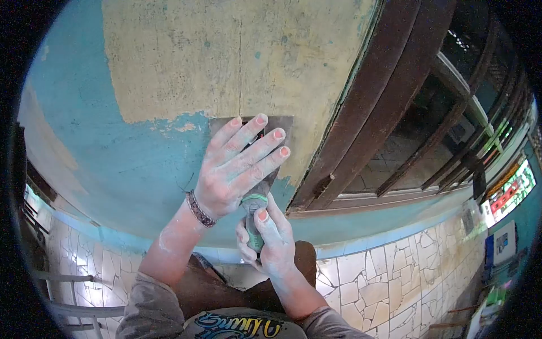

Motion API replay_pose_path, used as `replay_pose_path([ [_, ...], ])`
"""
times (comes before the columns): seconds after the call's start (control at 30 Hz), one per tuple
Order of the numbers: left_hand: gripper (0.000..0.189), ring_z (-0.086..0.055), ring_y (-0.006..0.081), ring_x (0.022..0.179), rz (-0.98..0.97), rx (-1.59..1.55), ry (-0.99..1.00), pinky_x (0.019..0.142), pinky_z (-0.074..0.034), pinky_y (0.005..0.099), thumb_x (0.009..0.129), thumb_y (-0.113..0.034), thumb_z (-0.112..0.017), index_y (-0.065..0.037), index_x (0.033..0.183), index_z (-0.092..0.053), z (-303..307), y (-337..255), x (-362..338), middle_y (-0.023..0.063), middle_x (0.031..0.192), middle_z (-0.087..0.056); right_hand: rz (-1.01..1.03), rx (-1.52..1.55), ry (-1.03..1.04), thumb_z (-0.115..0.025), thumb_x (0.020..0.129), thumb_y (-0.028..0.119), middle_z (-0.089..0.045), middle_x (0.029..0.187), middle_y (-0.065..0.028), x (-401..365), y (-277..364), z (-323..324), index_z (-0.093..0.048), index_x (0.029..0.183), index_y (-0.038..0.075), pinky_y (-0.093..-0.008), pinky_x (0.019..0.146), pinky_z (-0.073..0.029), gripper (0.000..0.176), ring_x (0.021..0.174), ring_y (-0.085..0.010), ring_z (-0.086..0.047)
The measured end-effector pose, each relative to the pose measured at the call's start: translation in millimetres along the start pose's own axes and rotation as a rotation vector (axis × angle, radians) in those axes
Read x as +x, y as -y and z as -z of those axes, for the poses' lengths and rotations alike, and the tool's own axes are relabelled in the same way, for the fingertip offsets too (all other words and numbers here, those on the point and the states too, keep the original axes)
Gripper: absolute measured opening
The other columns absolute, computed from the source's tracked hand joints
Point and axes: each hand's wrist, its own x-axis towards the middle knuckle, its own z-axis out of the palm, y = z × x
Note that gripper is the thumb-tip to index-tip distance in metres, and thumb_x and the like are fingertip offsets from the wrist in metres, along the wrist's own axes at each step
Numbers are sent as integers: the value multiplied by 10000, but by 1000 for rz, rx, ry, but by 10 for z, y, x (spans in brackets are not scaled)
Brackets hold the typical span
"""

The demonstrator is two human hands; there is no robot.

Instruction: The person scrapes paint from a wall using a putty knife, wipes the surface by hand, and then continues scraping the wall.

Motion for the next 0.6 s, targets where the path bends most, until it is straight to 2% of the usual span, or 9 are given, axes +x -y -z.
replay_pose_path([
  [0.17, 358, -509, 294, 1297, -9, 0, 41, 1124, -307, 455, 916, -148, -479, -107, 1228, -651, -99, -37, -139, 76, 1320, -609, -16, -25, -36, -488, 1005, 389, -509, 712, -100, -78, -43, 53, -329, 1398, 76, -231, 359, -309, 526, 409, -122, -413],
  [0.3, 363, -507, 279, 1299, -2, -18, 11, 1138, -297, 441, 910, -152, -489, -118, 1235, -647, 12, 5, 56, 71, 1327, -604, 24, -17, 6, -494, 999, 403, -508, 709, -92, 7, 79, -51, -299, 1416, 83, -225, 360, -312, 561, 410, -120, -416],
  [0.47, 380, -506, 304, 1300, -26, -12, 44, 1115, -311, 453, 896, -148, -486, -104, 1239, -644, -77, -12, -117, 87, 1335, -598, -20, -24, -28, -488, 1005, 392, -508, 709, -89, -50, 4, -2, -301, 1421, 102, -225, 361, -307, 541, 426, -120, -426],
  [0.6, 372, -489, 280, 1317, -19, -16, 1, 1132, -302, 444, 907, -150, -480, -109, 1237, -645, 18, 26, 31, 77, 1338, -596, -4, 0, -7, -478, 1012, 377, -509, 723, -96, -32, 50, -68, -302, 1424, 111, -223, 365, -310, 521, 430, -123, -424],
])
